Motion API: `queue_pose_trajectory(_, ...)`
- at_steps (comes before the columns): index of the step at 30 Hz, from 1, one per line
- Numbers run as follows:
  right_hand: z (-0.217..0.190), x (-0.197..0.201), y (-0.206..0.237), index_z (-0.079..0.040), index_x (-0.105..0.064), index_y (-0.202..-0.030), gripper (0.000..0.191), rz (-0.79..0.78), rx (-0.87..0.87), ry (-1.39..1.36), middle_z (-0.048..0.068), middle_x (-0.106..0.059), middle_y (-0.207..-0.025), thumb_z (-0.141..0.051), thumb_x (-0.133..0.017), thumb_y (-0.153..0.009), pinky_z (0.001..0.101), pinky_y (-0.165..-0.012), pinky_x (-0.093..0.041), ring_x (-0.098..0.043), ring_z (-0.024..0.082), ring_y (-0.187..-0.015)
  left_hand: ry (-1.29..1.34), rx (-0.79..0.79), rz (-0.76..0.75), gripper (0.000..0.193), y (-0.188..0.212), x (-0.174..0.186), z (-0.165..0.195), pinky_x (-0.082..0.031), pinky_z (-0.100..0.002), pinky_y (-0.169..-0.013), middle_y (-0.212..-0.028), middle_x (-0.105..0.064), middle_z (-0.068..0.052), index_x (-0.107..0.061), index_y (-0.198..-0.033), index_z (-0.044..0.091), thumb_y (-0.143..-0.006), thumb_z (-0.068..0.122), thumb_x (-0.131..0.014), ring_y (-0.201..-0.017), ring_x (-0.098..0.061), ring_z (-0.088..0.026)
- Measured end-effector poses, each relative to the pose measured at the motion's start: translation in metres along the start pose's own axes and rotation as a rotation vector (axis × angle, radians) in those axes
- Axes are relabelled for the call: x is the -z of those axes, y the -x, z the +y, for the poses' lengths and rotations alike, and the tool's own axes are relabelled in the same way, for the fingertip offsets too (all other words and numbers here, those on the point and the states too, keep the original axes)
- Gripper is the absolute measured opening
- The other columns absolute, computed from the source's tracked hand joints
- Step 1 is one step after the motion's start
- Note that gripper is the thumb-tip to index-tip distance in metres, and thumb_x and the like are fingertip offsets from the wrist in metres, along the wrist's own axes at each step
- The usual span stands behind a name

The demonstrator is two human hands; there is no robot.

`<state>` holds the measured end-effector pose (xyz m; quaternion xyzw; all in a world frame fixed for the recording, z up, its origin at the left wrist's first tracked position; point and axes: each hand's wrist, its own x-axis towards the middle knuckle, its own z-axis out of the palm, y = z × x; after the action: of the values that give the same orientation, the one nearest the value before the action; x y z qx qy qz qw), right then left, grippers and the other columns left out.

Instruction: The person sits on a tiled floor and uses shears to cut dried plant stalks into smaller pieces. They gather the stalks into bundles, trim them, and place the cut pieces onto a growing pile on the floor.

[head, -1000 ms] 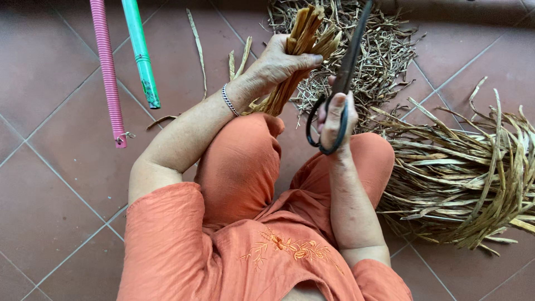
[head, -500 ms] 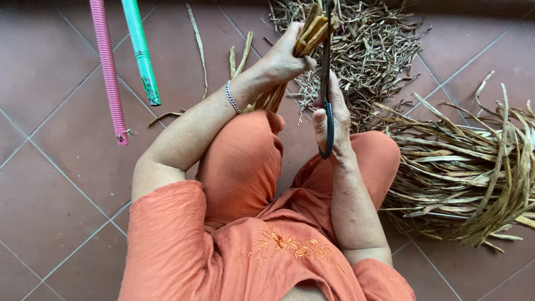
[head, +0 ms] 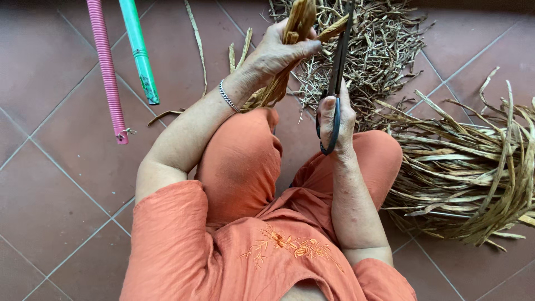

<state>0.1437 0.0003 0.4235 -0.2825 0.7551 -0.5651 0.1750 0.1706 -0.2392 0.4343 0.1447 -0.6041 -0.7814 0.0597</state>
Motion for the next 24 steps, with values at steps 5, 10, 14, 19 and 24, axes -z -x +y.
queue_pose_trajectory(5,0.001,0.004,-0.003,0.002,-0.026,-0.166,0.098,-0.074,-0.022,-0.165,-0.003,-0.056,-0.085,-0.072,-0.041,-0.103,0.0196,-0.058,-0.043,-0.049,0.004,-0.069,0.084,0.047,0.013,0.031,-0.006,-0.006,-0.001,-0.059,-0.028,-0.077,-0.097,-0.073,-0.001,-0.07,-0.118,0.005,-0.096,0.025,-0.079,-0.086,-0.068,-0.007)
queue_pose_trajectory(10,-0.001,0.006,-0.009,0.002,-0.027,-0.165,0.096,-0.084,-0.013,-0.079,-0.003,-0.056,-0.083,-0.071,-0.038,-0.104,0.0204,-0.059,-0.042,-0.05,0.004,-0.07,-0.097,0.137,0.016,0.029,-0.001,-0.006,0.009,-0.059,-0.028,-0.065,-0.087,-0.068,-0.001,-0.069,-0.116,0.003,-0.098,0.025,-0.075,-0.074,-0.065,-0.007)
queue_pose_trajectory(14,0.002,0.003,-0.016,0.004,-0.03,-0.163,0.091,-0.077,0.039,0.01,-0.002,-0.054,-0.083,-0.067,-0.04,-0.108,0.022,-0.062,-0.044,-0.051,0.005,-0.073,-0.013,0.086,0.055,0.03,0.001,-0.006,0.017,-0.056,-0.025,-0.061,-0.085,-0.07,-0.002,-0.07,-0.115,0.004,-0.098,0.027,-0.075,-0.071,-0.064,-0.007)
queue_pose_trajectory(19,0.0,0.0,-0.023,0.006,-0.033,-0.162,0.086,-0.093,0.084,0.044,-0.001,-0.055,-0.088,-0.064,-0.039,-0.112,0.0229,-0.066,-0.046,-0.053,0.006,-0.078,0.08,0.128,0.06,0.03,0.001,0.001,0.021,-0.063,-0.03,-0.061,-0.087,-0.073,-0.005,-0.072,-0.11,0.002,-0.093,0.025,-0.078,-0.073,-0.07,-0.01)
queue_pose_trajectory(24,-0.012,-0.006,-0.021,0.005,-0.038,-0.159,0.085,-0.085,-0.005,0.079,-0.002,-0.054,-0.074,-0.061,-0.038,-0.107,0.0243,-0.057,-0.044,-0.054,0.007,-0.065,0.108,0.237,0.064,0.031,0.002,0.004,0.018,-0.067,-0.031,-0.063,-0.086,-0.073,-0.004,-0.072,-0.108,0.002,-0.091,0.028,-0.078,-0.072,-0.072,-0.01)
